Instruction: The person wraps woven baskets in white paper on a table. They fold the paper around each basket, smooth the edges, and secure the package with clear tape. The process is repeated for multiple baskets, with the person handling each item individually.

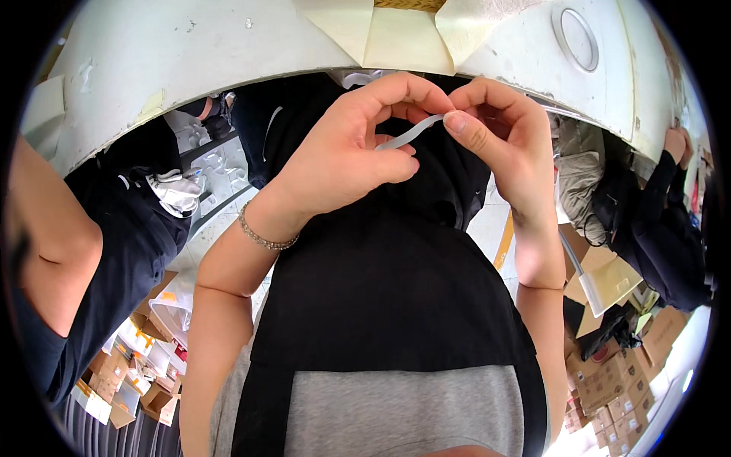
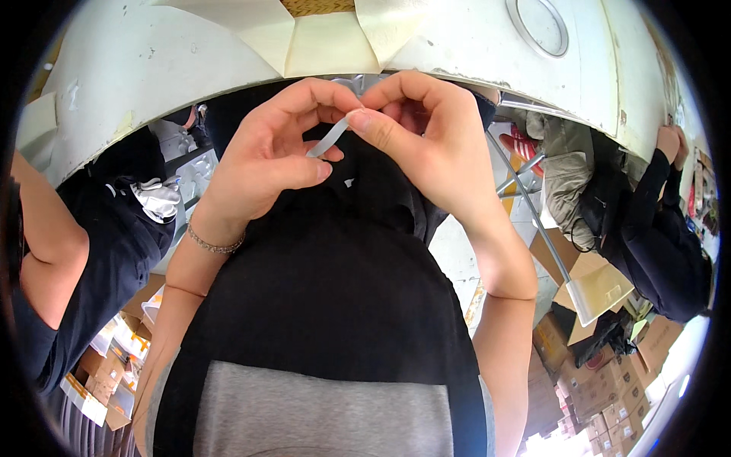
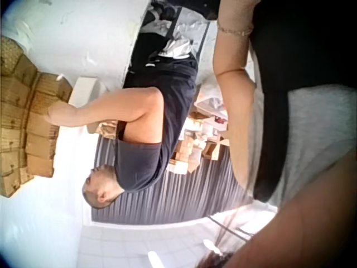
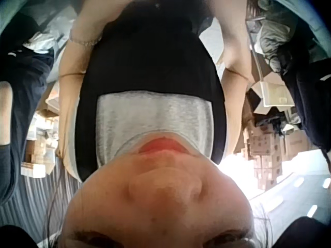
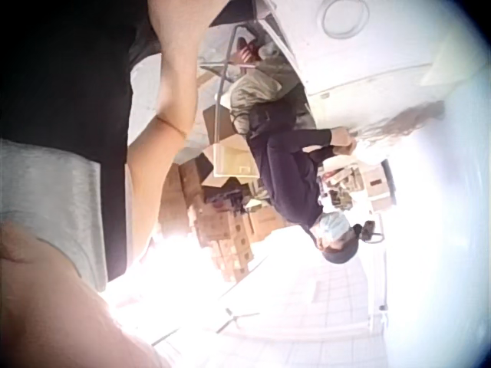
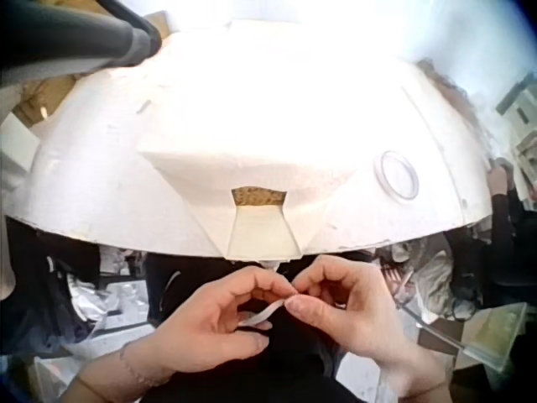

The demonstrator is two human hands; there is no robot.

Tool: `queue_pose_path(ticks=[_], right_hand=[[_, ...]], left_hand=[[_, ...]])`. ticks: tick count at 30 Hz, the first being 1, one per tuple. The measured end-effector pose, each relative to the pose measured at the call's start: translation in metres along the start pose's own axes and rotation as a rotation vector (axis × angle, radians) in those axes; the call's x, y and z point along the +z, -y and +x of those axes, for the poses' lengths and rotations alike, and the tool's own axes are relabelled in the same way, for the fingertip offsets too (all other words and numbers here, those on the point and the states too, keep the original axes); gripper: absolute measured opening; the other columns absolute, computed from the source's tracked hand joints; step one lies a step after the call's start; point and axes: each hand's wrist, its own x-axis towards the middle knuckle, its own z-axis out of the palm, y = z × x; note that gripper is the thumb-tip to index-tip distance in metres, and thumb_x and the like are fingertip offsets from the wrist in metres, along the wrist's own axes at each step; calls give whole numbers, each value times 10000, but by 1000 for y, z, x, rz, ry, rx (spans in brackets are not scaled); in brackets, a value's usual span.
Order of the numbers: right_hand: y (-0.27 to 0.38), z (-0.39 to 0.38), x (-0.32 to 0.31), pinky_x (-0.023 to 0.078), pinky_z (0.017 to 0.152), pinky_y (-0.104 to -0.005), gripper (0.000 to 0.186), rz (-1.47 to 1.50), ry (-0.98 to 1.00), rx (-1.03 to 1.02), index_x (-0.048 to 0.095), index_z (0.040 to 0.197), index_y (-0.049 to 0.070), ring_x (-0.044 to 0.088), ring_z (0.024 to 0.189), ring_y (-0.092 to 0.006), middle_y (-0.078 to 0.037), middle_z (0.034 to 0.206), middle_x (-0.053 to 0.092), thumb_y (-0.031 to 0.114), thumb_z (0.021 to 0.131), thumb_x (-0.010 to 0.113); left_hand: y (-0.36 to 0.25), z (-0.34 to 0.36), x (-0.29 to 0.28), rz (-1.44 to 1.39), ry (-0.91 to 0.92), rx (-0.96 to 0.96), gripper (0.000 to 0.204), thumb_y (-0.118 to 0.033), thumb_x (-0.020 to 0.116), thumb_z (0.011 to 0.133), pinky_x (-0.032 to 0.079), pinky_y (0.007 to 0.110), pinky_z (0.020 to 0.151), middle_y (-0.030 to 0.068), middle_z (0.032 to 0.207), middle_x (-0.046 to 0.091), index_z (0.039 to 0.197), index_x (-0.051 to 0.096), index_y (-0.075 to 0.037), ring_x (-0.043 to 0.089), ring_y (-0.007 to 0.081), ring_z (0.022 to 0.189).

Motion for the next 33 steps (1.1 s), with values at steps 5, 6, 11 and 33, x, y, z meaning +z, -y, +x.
queue_pose_path(ticks=[5, 6, 11, 33], right_hand=[[0, 1, 9, 406, 595, -188, 146, 191, 78, 180, 701, 858, -29, 527, 681, -16, 9, 743, 652, 110, 865, 747], [2, -3, 14, 420, 597, -189, 151, 231, 121, 225, 701, 858, -30, 533, 675, -18, 3, 749, 660, 110, 863, 756], [27, -32, 36, 397, 488, -267, 92, -358, -21, -465, 692, 823, 15, 539, 544, -175, -78, 668, 583, 17, 786, 776], [-13, 22, 44, 321, 563, -172, 84, -357, -626, -509, 651, 812, -27, 454, 649, -34, -13, 785, 577, -28, 865, 717]], left_hand=[[1, -13, 5, 351, -217, 155, 313, 71, 587, 815, 464, 289, 886, 70, 1225, 546, 1112, 651, -7, 544, 136, 1095], [1, -19, 5, 390, -229, 194, 216, 77, 579, 848, 468, 284, 875, 107, 1220, 545, 1027, 684, 17, 567, 151, 1035], [-11, -40, 0, 366, -517, 391, 448, -110, 683, 836, 468, 305, 870, 150, 1280, 535, 1234, 530, 29, 602, 211, 1045], [-17, 3, -27, 861, -724, 586, 98, 6, 768, 746, 383, 250, 583, 24, 768, 615, 753, 679, -35, 496, 134, 657]])
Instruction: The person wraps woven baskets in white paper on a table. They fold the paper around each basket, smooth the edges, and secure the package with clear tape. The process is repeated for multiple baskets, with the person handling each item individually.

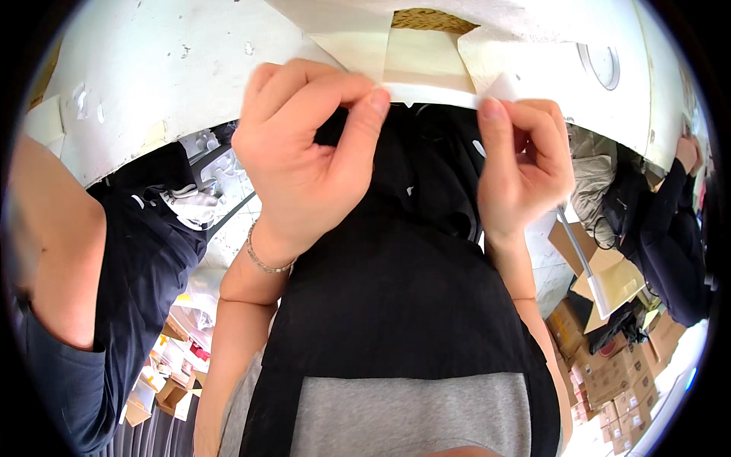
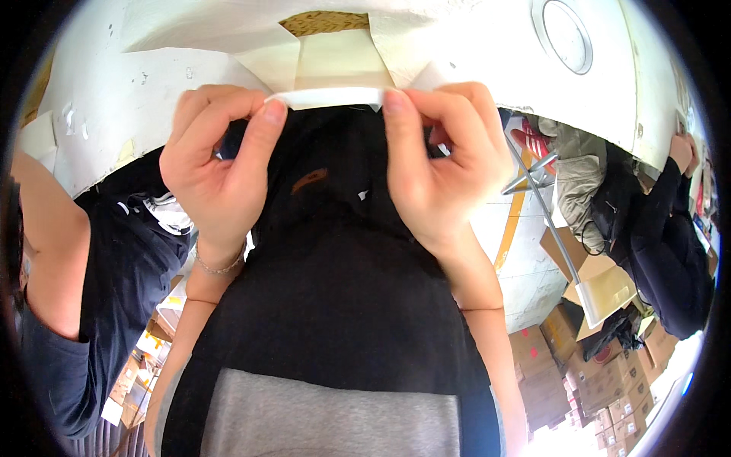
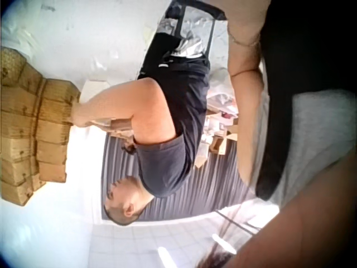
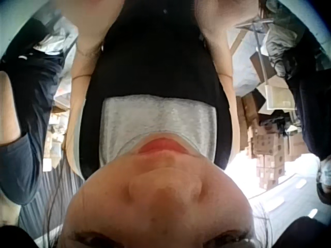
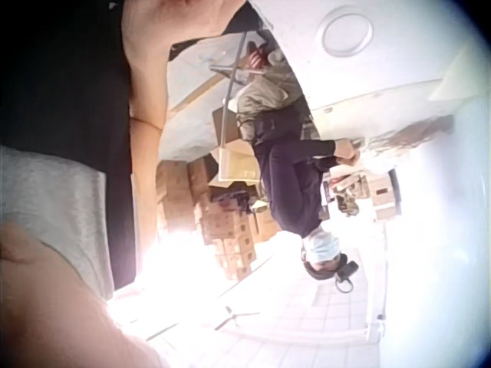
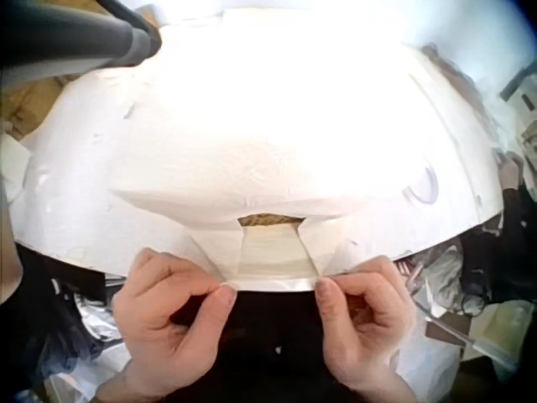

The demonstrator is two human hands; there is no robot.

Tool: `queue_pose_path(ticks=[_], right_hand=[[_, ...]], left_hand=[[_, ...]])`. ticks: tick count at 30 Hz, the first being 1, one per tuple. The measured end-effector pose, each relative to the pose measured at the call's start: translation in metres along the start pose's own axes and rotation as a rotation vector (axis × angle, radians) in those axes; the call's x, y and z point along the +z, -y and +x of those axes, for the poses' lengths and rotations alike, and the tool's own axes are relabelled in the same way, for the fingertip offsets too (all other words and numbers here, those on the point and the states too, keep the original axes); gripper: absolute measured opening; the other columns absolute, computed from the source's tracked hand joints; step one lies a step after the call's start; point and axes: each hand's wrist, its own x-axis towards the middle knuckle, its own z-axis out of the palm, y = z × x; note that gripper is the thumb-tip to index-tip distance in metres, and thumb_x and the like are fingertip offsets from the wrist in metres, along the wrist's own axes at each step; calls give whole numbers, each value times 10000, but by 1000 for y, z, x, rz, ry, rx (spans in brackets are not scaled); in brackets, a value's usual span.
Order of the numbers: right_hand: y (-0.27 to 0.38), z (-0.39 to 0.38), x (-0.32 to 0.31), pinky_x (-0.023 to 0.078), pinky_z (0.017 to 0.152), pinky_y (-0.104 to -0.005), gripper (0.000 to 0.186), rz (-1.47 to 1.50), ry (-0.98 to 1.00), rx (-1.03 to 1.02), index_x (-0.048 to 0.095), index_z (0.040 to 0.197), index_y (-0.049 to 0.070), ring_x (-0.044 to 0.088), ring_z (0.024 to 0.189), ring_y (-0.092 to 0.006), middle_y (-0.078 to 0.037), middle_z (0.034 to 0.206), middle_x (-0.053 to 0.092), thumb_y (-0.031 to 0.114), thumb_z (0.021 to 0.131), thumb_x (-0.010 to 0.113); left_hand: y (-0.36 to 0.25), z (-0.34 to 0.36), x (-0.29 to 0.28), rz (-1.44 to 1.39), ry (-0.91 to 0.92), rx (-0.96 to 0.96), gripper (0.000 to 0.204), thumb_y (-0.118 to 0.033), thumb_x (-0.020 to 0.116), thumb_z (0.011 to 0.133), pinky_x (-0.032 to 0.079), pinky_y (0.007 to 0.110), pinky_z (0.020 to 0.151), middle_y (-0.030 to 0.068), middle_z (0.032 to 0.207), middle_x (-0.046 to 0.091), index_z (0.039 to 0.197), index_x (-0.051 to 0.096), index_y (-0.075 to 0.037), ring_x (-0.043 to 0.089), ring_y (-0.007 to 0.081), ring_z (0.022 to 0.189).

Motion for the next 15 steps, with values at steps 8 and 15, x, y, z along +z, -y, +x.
queue_pose_path(ticks=[8, 15], right_hand=[[-16, -1, 12, 368, 501, -230, 98, -142, -77, -8, 675, 776, 25, 474, 557, -94, -28, 721, 572, 31, 794, 771], [-20, -7, 13, 366, 483, -224, 114, -210, -68, -57, 672, 769, 42, 465, 541, -95, -31, 751, 580, 38, 774, 785]], left_hand=[[1, 2, 11, 347, 54, 75, 97, -55, 748, 693, 385, 310, 728, 24, 849, 544, 740, 672, -90, 466, 203, 820], [7, 1, 11, 363, 76, 110, 103, -70, 745, 682, 354, 331, 730, 34, 879, 514, 718, 657, -110, 425, 218, 837]])
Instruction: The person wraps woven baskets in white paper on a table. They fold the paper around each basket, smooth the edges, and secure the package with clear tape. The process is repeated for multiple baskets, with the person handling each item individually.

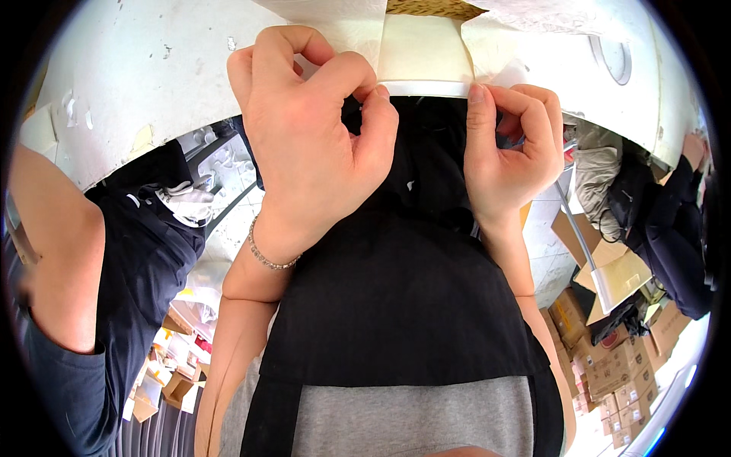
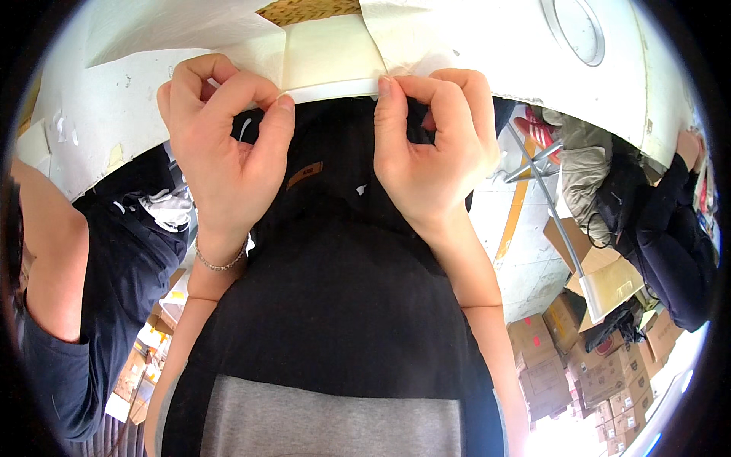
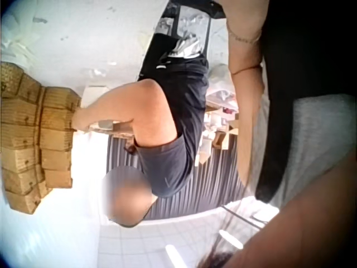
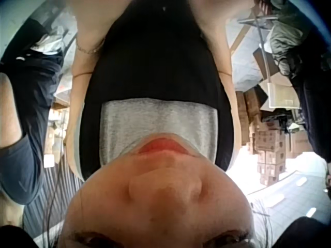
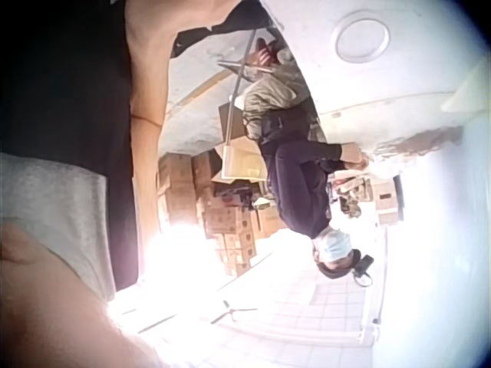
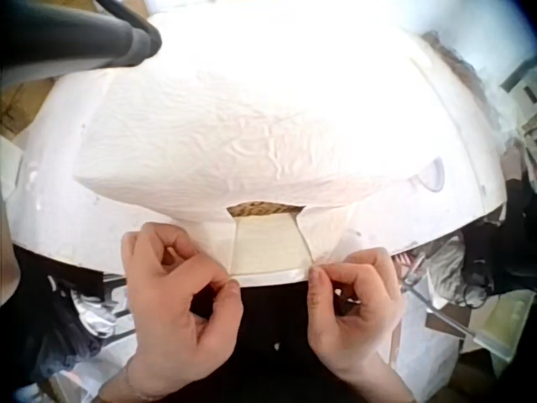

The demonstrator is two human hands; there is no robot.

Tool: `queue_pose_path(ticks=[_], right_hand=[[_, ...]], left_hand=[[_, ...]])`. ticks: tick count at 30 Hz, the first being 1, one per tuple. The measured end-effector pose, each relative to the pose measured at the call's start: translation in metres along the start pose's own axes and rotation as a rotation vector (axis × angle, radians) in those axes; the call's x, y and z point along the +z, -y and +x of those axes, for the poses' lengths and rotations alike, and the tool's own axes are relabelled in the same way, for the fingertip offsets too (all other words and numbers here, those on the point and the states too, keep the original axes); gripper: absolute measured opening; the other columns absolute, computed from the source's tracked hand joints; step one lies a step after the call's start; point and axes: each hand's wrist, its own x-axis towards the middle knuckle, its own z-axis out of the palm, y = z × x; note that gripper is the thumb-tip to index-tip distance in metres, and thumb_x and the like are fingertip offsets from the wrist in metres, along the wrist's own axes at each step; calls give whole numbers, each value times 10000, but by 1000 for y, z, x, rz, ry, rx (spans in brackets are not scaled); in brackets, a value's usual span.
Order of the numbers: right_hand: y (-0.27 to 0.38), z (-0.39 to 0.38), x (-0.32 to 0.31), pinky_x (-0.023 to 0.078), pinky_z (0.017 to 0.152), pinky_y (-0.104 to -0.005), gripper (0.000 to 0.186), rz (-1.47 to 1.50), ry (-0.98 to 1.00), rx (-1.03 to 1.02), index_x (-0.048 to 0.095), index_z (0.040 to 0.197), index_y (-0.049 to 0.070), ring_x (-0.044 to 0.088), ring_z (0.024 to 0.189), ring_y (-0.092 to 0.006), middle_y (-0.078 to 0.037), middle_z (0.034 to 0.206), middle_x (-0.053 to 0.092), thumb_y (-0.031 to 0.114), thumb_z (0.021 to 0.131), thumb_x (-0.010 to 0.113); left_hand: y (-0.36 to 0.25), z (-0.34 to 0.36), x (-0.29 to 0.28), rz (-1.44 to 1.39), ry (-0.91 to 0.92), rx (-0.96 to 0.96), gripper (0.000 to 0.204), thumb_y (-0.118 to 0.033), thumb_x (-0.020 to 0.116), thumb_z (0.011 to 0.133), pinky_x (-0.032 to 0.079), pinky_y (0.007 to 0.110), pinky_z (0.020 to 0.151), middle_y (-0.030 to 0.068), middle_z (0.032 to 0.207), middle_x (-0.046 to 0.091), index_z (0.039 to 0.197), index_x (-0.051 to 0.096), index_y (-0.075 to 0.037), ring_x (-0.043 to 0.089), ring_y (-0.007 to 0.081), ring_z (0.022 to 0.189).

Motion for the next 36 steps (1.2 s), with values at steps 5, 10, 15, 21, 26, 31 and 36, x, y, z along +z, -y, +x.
queue_pose_path(ticks=[5, 10, 15, 21, 26, 31, 36], right_hand=[[-1, -1, 2, 372, 468, -231, 126, -48, -17, -45, 669, 771, 48, 475, 541, -100, -29, 782, 587, 44, 756, 794], [0, -1, 3, 403, 484, -241, 156, -98, 1, -54, 657, 810, 52, 499, 562, -120, -58, 835, 575, 49, 739, 796], [-3, -1, 5, 472, 561, -285, 201, -146, 4, -74, 629, 821, 53, 569, 675, -204, -94, 901, 554, 54, 708, 795], [-2, 0, 1, 453, 580, -282, 321, -242, 14, -73, 613, 918, 35, 523, 688, -185, -87, 971, 548, 110, 687, 824], [-5, 6, -8, 384, 562, -241, 471, -238, 12, -41, 606, 1055, -6, 423, 643, -103, -75, 997, 548, 170, 702, 863], [-24, -9, -23, 468, 693, -277, 232, -149, 47, -463, 713, 1022, -42, 570, 824, -203, -139, 1010, 593, 42, 808, 744], [-24, -2, -13, 456, 747, -298, 243, -237, 97, -564, 739, 1051, -10, 555, 859, -214, -118, 1027, 631, 33, 814, 706]], left_hand=[[1, 1, 1, 23, 16, 11, 95, -67, 731, 691, 354, 334, 734, 38, 885, 515, 728, 656, -111, 423, 225, 832], [3, 2, 5, 44, 22, 38, 104, -56, 704, 677, 363, 341, 727, 40, 869, 508, 722, 625, -107, 425, 233, 828], [0, 8, 6, 111, 57, 47, 112, -68, 675, 641, 375, 354, 714, 52, 844, 496, 681, 571, -84, 428, 250, 812], [-1, 7, 10, 181, 7, 79, 148, -80, 654, 628, 387, 366, 697, 70, 829, 502, 623, 506, -73, 444, 269, 800], [7, 7, 10, 197, -7, 84, 105, -82, 651, 612, 385, 376, 674, 79, 842, 512, 629, 548, -88, 446, 272, 773], [25, -12, 4, 25, -257, 269, 107, -90, 737, 669, 425, 355, 714, 68, 925, 606, 759, 681, -78, 536, 258, 832], [41, -13, 3, 202, -188, 485, 281, -212, 819, 720, 442, 336, 776, 32, 1032, 690, 963, 752, -87, 610, 221, 926]])
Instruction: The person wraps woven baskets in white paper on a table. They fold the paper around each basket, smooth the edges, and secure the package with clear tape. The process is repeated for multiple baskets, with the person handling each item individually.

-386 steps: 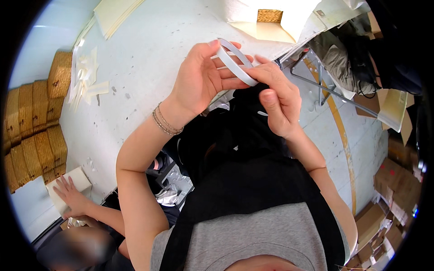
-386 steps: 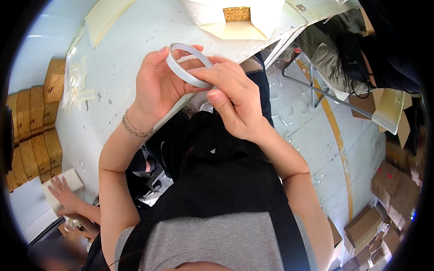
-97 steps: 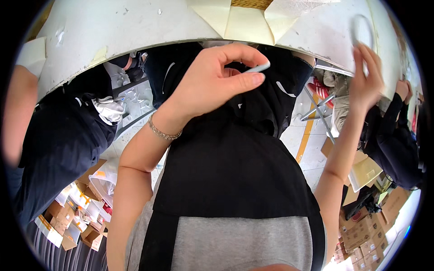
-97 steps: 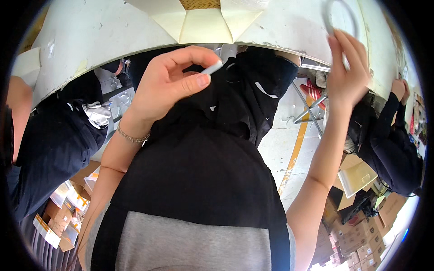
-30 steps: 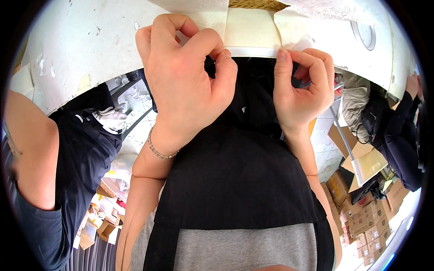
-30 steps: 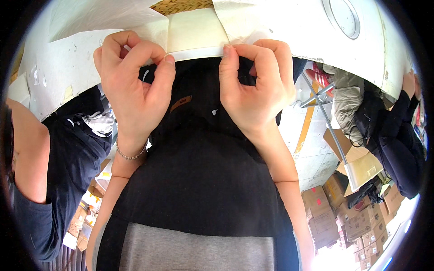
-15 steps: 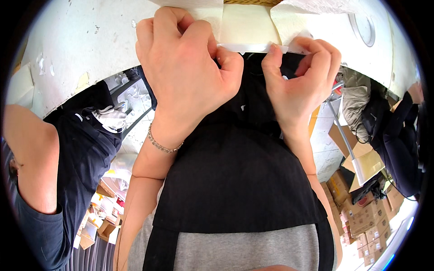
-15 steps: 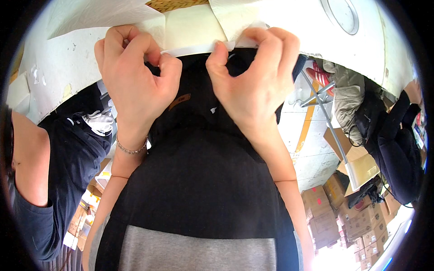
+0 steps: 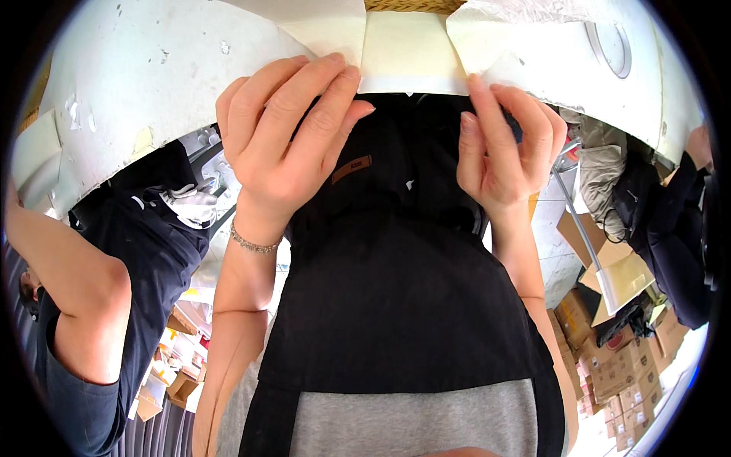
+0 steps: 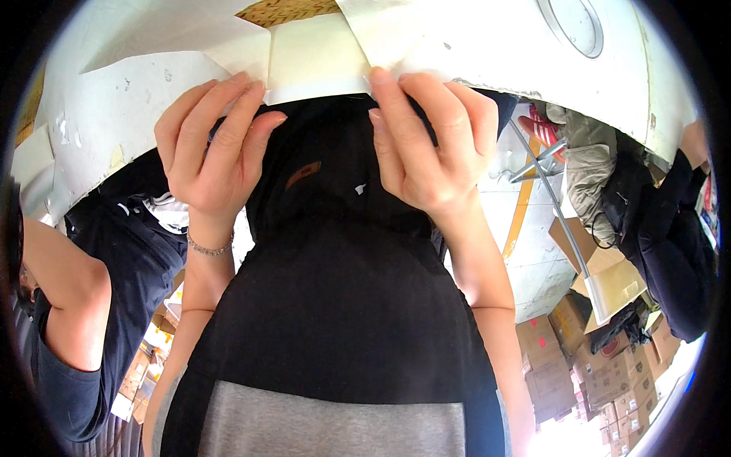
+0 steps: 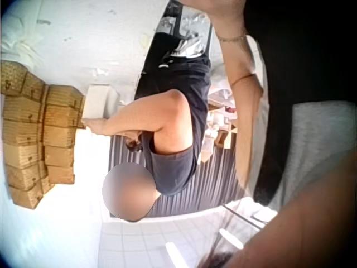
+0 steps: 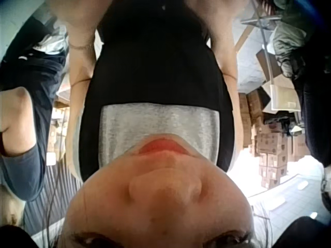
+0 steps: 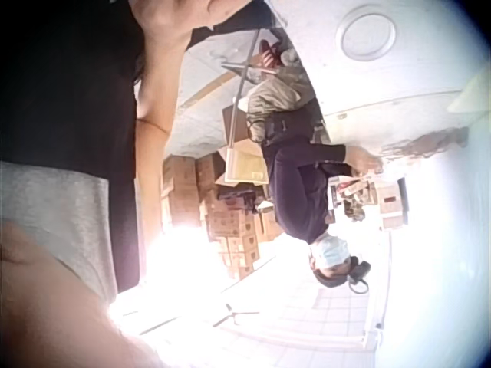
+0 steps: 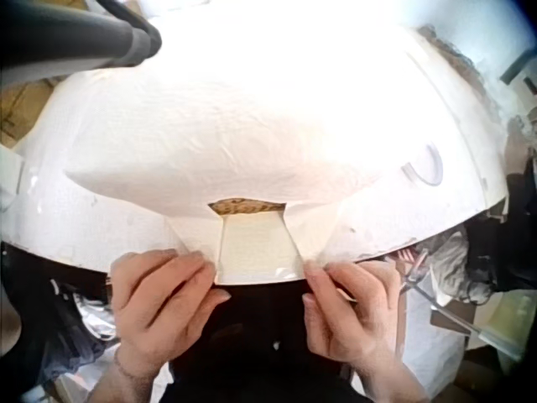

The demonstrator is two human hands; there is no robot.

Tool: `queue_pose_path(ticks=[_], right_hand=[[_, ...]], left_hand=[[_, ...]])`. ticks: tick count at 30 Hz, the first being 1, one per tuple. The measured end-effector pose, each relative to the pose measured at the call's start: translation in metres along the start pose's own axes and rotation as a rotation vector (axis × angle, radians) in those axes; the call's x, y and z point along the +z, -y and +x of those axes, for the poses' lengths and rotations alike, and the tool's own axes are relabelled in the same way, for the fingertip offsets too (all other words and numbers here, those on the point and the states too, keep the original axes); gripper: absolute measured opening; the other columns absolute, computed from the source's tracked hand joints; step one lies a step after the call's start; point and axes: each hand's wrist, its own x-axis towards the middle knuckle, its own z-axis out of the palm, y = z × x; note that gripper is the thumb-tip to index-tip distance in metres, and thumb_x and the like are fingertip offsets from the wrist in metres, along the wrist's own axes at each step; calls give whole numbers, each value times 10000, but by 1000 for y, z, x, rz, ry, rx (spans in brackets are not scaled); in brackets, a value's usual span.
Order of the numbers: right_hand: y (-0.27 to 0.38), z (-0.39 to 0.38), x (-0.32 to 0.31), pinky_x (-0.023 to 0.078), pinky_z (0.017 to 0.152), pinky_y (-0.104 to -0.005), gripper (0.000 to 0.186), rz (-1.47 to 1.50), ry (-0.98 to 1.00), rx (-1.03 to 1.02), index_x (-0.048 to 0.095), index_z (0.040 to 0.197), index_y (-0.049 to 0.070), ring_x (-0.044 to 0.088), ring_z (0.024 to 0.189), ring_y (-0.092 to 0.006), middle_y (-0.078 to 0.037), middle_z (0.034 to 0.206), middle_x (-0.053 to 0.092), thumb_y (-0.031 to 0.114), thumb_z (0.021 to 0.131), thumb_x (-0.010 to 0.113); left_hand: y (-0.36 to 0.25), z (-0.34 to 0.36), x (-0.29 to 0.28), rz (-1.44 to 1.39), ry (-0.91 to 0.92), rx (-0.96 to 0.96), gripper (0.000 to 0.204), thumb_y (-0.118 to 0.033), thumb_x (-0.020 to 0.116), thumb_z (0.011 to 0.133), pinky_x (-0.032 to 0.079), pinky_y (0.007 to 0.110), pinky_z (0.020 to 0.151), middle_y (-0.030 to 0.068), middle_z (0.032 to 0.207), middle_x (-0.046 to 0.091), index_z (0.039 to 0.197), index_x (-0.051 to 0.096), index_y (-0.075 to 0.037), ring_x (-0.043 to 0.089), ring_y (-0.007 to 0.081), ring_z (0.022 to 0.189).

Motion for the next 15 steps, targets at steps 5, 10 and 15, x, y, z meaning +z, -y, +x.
queue_pose_path(ticks=[5, 10, 15], right_hand=[[-3, -1, -1, 463, 731, -316, 322, 74, -40, 111, 753, 1023, 37, 565, 828, -233, -77, 976, 633, 55, 701, 748], [-2, 4, -3, 462, 721, -306, 381, 96, 85, 151, 764, 1014, 95, 565, 838, -233, -74, 992, 630, 20, 642, 725], [-6, 26, -29, 466, 813, -328, 472, 143, 340, 219, 777, 1062, 140, 549, 894, -255, -61, 1089, 638, -62, 657, 643]], left_hand=[[-6, 2, -1, -42, 49, -36, 341, -209, 853, 701, 518, 328, 810, 47, 1031, 713, 988, 751, -55, 623, 248, 963], [-28, 33, 22, -249, 149, -21, 379, -197, 794, 738, 503, 334, 838, 72, 1143, 685, 1073, 708, -41, 634, 252, 1048], [-28, 25, 40, -281, 88, -27, 381, -138, 783, 724, 536, 359, 863, 94, 1128, 683, 1080, 698, -32, 660, 280, 975]])
